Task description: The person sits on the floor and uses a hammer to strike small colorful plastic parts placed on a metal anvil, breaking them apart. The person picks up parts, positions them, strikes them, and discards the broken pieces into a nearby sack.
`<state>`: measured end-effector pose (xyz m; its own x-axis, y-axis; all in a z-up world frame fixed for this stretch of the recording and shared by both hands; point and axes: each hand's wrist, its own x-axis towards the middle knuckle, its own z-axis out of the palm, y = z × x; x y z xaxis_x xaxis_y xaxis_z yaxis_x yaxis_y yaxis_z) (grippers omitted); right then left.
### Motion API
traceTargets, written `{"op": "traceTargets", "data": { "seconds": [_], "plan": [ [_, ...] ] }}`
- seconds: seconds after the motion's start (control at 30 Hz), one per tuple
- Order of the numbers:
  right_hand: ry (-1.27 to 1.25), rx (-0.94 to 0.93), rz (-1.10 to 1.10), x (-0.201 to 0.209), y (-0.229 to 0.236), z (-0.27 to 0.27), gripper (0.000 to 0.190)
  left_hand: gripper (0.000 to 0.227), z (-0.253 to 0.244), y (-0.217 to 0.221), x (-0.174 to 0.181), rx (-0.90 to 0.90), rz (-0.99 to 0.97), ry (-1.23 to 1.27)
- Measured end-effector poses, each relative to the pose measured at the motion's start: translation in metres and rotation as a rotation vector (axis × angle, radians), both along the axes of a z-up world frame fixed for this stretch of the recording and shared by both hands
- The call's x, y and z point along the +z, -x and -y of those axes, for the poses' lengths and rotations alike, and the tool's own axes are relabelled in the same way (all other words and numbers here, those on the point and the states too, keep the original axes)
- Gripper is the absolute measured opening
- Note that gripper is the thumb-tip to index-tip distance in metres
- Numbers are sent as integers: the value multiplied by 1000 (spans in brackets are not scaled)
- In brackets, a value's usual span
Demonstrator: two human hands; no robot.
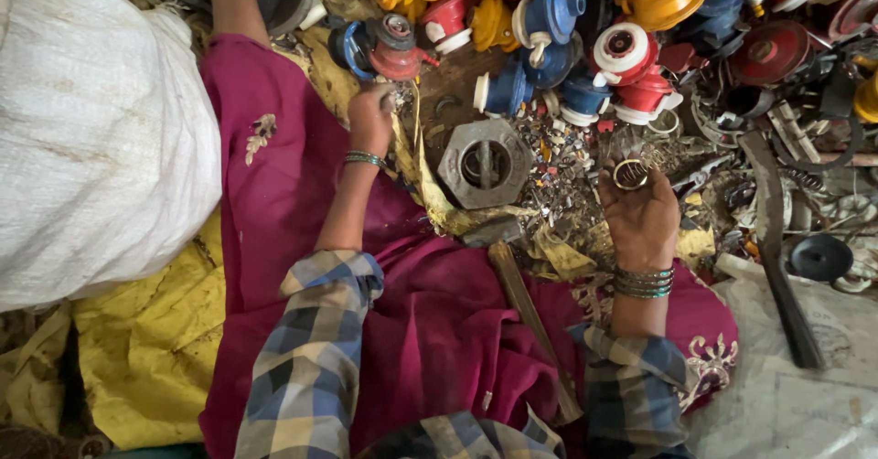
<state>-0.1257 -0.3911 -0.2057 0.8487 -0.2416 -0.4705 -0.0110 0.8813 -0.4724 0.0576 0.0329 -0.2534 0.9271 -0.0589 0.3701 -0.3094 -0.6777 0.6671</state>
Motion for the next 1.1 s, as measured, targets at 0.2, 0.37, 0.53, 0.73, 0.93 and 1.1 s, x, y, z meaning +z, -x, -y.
{"op": "traceTargets", "data": {
  "seconds": [0.2,0.37,0.53,0.73,0.93,1.1],
  "plan": [
    [13,19,-15,6,0,-2,33,19,18,-3,-4,-140,-18,-359],
    [59,24,-9,7,1,-3,30,17,27,2,-15,-173,-40,-531],
    [41,26,-2,3,2,-2,28,20,31,8,-26,-163,-13,-757],
    [13,-3,3,1,-1,-3,32,16,45,1,-37,-111,-72,-883],
    [-25,-4,6,0,1,0,38,13,39,-17,-56,-160,-37,-826],
    [-63,-13,-38,-3,-1,-1,37,7,26,-32,-65,-172,-166,-694]
  ]
}}
